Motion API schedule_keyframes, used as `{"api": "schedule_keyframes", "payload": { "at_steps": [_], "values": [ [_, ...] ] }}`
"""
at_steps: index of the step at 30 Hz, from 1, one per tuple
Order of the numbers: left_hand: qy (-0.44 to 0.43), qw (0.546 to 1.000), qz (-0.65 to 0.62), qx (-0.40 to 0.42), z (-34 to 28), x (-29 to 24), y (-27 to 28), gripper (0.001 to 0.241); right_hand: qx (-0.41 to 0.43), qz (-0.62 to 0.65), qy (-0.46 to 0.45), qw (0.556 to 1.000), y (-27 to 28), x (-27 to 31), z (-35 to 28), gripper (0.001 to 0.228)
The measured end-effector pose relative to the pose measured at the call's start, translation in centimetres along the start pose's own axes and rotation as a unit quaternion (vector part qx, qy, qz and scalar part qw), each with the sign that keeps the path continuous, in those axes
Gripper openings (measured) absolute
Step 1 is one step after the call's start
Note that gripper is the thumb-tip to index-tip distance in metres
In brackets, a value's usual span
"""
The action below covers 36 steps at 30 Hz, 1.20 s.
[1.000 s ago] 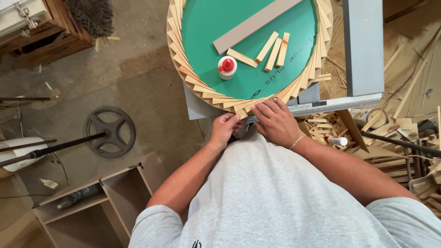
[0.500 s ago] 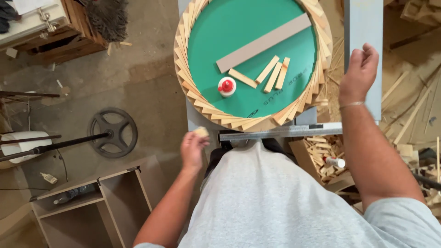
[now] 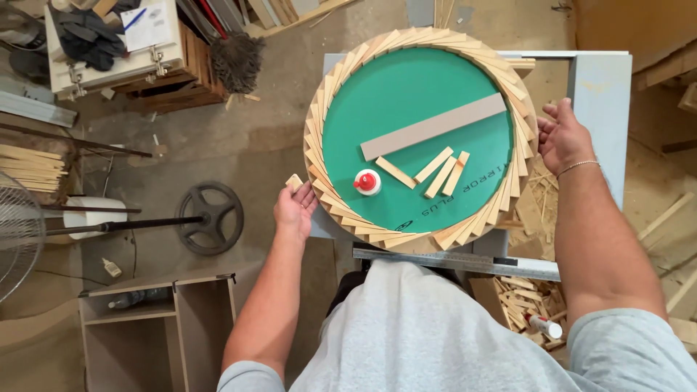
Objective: Gluing small wooden slats around the perimeter of an oval mirror to create a decorative frame
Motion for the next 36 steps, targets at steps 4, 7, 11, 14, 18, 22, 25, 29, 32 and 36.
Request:
{"api": "schedule_keyframes", "payload": {
  "at_steps": [4,7,11,14,18,22,25,29,32,36],
  "values": [
    [0.009,1.0,-0.008,-0.02,0.8,0.2,0.5,0.042,0.009,-0.033,0.001,0.999,0.6,-0.1,0.8,0.072],
    [0.008,1.0,0.014,-0.011,-0.5,-1.4,-2.1,0.047,-0.013,-0.047,-0.008,0.999,-0.4,0.9,-1.5,0.068],
    [0.011,0.999,0.029,-0.008,1.1,-2.5,-3.6,0.046,-0.025,-0.032,-0.009,0.999,0.6,0.0,-3.0,0.067],
    [0.008,0.999,0.048,0.004,3.3,-3.1,-4.6,0.043,-0.031,-0.029,-0.013,0.999,1.4,-0.7,-4.5,0.072],
    [0.018,0.996,0.081,0.032,5.6,-4.2,-6.8,0.043,-0.037,-0.04,-0.019,0.998,2.2,-1.8,-6.7,0.069],
    [0.016,0.994,0.094,0.048,7.6,-4.8,-8.7,0.043,-0.061,-0.062,-0.026,0.996,2.5,-2.5,-9.4,0.059],
    [0.024,0.993,0.097,0.061,10.8,-4.4,-8.8,0.041,-0.07,-0.091,-0.033,0.993,3.7,-4.0,-10.2,0.067],
    [0.023,0.993,0.091,0.067,13.0,-4.4,-9.2,0.042,-0.107,-0.1,-0.04,0.988,2.4,-4.0,-12.1,0.067],
    [0.032,0.99,0.115,0.08,13.4,-4.8,-8.8,0.042,-0.114,-0.155,-0.051,0.98,-0.5,-1.3,-14.8,0.072],
    [-0.004,0.987,0.135,0.089,11.2,-6.1,-6.5,0.029,-0.169,-0.303,0.106,0.932,-1.1,7.4,-21.6,0.039]
  ]
}}
Point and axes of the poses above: each hand's wrist, its own z-axis towards the middle knuckle, its own y-axis out of the back of the hand, x = y × z, the point moved 5 cm from there along z, towards the middle knuckle, and after that the axes turned 15 degrees about x, right-handed, at the moved point
